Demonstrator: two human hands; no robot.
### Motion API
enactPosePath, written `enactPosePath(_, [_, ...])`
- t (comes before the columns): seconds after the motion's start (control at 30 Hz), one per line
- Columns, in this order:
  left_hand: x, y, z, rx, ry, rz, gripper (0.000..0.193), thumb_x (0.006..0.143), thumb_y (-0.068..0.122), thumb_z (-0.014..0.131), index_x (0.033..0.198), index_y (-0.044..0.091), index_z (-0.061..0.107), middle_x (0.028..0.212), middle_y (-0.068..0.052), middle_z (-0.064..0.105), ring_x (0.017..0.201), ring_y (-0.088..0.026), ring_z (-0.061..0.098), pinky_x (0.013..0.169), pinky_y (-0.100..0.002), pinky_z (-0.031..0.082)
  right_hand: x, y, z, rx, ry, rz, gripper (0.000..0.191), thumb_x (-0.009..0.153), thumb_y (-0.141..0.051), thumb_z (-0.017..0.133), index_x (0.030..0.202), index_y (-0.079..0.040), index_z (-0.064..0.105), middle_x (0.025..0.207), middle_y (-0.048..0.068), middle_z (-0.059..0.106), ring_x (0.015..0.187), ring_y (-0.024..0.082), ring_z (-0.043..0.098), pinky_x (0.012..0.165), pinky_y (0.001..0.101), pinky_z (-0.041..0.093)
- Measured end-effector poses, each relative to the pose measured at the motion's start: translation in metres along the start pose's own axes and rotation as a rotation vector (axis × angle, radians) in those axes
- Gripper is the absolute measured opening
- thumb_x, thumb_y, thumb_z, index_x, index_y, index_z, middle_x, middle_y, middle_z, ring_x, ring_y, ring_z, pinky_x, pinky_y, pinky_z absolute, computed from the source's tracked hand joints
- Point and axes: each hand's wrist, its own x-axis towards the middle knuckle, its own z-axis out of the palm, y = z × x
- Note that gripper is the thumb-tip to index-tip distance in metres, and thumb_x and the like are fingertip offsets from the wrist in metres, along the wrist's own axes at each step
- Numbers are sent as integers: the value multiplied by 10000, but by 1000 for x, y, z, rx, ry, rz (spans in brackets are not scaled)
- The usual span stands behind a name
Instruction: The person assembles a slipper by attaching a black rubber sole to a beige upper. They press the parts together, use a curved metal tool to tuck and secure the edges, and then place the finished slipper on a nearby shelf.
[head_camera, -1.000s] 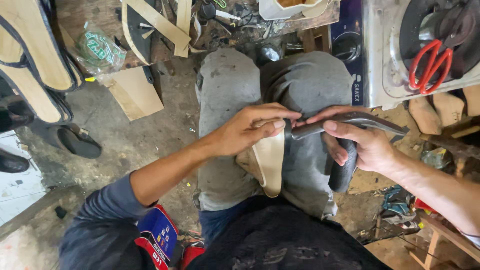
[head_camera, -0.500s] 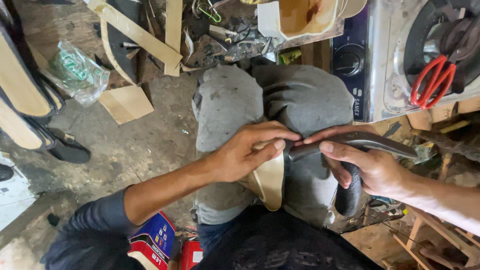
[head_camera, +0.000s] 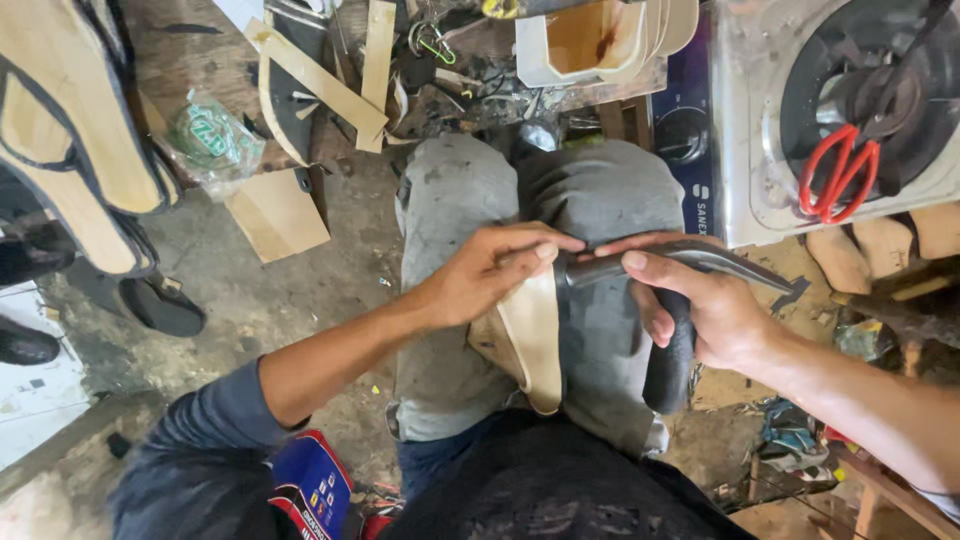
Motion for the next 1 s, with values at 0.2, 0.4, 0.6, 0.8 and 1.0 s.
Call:
enactPosePath(0.2, [-24, -8, 18, -101, -17, -107, 422, 1138, 257, 425, 1425, 7, 607, 1221, -62, 721, 1100, -107, 629, 973, -272, 518, -17, 27, -14, 50, -91, -71, 386, 968, -189, 631, 1248, 77, 641, 988, 182, 741, 493, 133, 558, 425, 279, 487])
enactPosePath(0.4, [-21, -5, 14, -76, -45, 26, 393, 1168, 208, 414, 1461, -3, 570, 1314, -64, 698, 1217, -91, 603, 1064, -259, 478, -15, 33, -16, 33, -71, -124, 391, 996, -202, 633, 1263, 83, 641, 974, 138, 720, 494, 138, 540, 443, 284, 484])
enactPosePath(0.6, [-11, 1, 7, 10, -28, -117, 388, 1112, 139, 460, 1456, 48, 614, 859, -20, 594, 770, -53, 469, 681, -238, 419, -6, 19, -6, -137, -4, -92, 359, 970, -189, 634, 1211, 74, 677, 556, 74, 574, 414, 123, 511, 398, 281, 438])
enactPosePath(0.8, [-1, -10, 1, -17, -3, -68, 328, 1117, 110, 490, 1405, 50, 635, 780, 22, 613, 701, -27, 478, 631, -236, 425, 7, 7, -22, -275, 62, 15, 327, 928, -145, 647, 1172, 65, 705, 549, 90, 621, 392, 125, 540, 367, 282, 455])
enactPosePath(1.0, [0, 0, 3, -29, -2, -53, 335, 1148, 118, 458, 1428, 41, 624, 994, 4, 653, 899, -33, 515, 798, -226, 461, 5, 2, -13, -178, 19, -93, 315, 965, -152, 643, 1184, 69, 689, 575, 75, 592, 415, 117, 512, 394, 267, 435])
